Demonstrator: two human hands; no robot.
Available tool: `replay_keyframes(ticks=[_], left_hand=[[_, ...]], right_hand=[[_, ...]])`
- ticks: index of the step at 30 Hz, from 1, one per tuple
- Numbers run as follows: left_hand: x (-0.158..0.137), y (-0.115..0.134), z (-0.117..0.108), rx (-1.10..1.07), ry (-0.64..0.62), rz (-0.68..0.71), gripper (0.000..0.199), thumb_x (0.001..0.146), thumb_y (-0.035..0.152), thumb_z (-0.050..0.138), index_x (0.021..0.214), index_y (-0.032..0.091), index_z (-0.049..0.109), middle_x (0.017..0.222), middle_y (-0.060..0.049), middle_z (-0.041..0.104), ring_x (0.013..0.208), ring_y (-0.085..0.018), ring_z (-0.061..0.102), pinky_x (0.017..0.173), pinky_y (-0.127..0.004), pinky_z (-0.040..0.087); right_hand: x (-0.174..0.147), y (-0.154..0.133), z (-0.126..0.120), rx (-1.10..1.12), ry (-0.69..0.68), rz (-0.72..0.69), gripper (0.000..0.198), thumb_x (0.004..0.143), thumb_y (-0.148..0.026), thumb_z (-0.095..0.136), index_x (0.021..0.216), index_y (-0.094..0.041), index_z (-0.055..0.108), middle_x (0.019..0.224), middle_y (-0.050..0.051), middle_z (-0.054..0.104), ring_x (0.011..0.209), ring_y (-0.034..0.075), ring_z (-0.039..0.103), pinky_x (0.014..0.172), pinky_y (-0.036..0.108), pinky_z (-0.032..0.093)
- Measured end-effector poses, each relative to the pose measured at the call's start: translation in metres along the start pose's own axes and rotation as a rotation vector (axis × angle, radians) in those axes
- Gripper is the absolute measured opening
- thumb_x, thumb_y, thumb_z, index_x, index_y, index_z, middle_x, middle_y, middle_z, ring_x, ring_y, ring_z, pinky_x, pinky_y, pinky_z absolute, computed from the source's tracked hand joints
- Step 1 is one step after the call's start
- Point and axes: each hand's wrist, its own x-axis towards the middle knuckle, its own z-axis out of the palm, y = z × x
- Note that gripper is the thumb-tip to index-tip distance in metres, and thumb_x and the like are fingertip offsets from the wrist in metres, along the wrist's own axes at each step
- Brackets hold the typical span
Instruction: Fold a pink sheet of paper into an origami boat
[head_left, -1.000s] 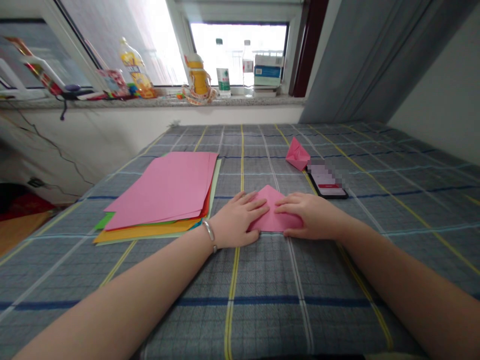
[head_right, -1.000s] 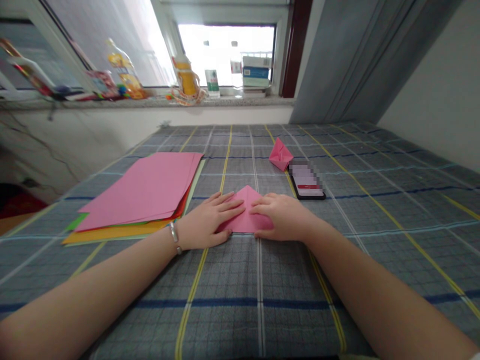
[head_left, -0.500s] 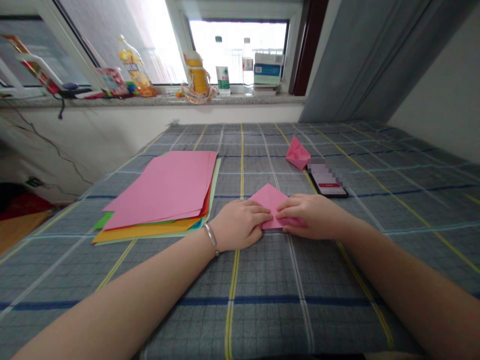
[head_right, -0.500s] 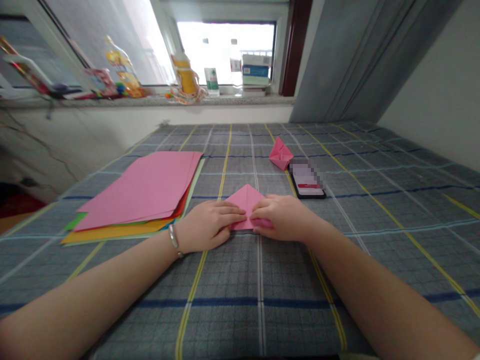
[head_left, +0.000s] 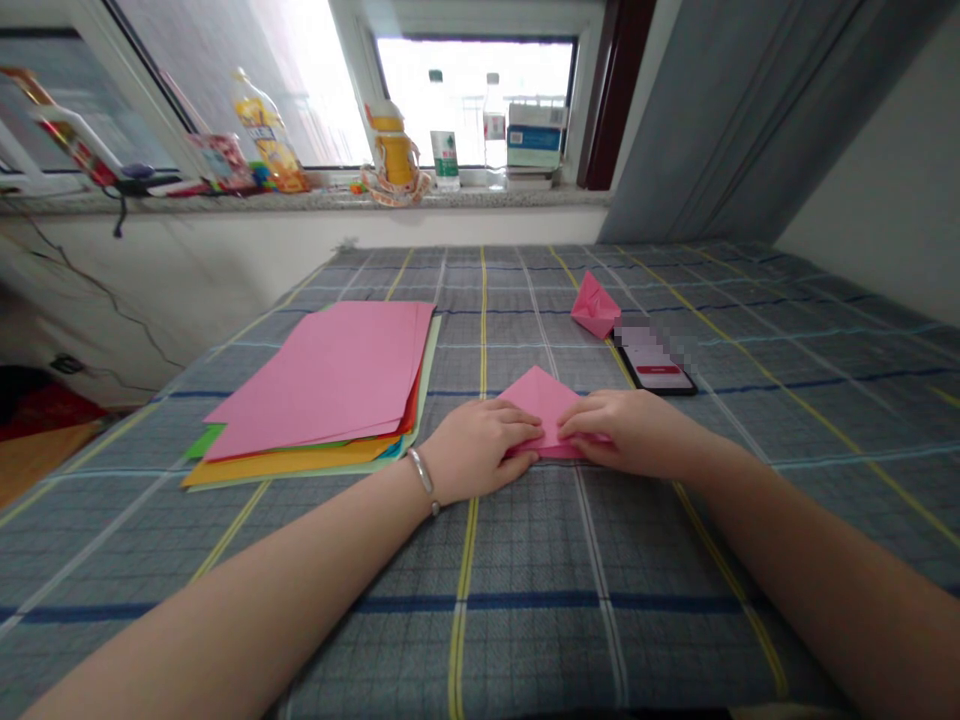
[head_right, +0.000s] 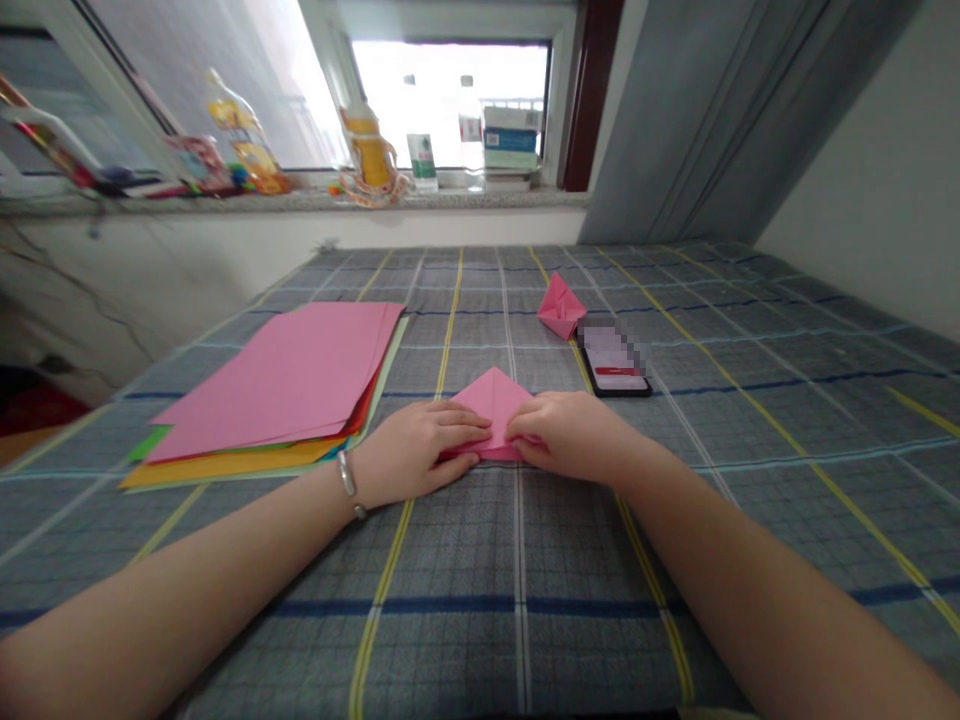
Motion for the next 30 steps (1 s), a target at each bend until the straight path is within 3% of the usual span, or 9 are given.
replay_keyframes(ticks=[12,19,25,30], left_hand=[[0.002,0.008,-0.004,0.141,-0.038,-0.111,0.038,0.09,0.044,0.047,0.109,0.015,0.065,0.109,-0.008,0.067,0.102,-0.024,0.061,0.091,-0.038,0.048],[0.002,0.005,-0.001,0.184,-0.012,-0.16,0.029,0.093,0.03,0.043,0.101,0.019,0.068,0.103,-0.006,0.068,0.095,-0.02,0.061,0.081,-0.034,0.047],[0.003,-0.006,0.0,0.278,0.053,-0.333,0.03,0.089,0.039,0.052,0.076,0.017,0.068,0.08,-0.005,0.07,0.078,-0.022,0.062,0.077,-0.039,0.039],[0.004,-0.017,0.003,0.157,0.046,-0.452,0.029,0.084,0.044,0.057,0.076,0.018,0.067,0.078,-0.004,0.068,0.077,-0.02,0.06,0.072,-0.033,0.039]], right_hand=[[0.01,-0.025,0.011,-0.317,-0.002,0.129,0.018,0.09,-0.026,0.049,0.09,-0.019,0.066,0.089,0.007,0.068,0.081,0.02,0.06,0.059,0.028,0.037],[0.007,-0.017,0.006,-0.188,-0.011,0.217,0.025,0.092,-0.028,0.046,0.084,-0.024,0.07,0.091,0.002,0.069,0.085,0.017,0.061,0.064,0.027,0.038],[0.009,-0.003,0.005,-0.086,-0.024,0.388,0.028,0.089,-0.038,0.049,0.084,-0.023,0.072,0.086,0.002,0.072,0.082,0.019,0.064,0.065,0.028,0.04],[0.011,0.005,0.009,-0.027,0.0,0.522,0.03,0.086,-0.042,0.051,0.094,-0.023,0.073,0.093,0.004,0.073,0.086,0.023,0.064,0.066,0.031,0.041]])
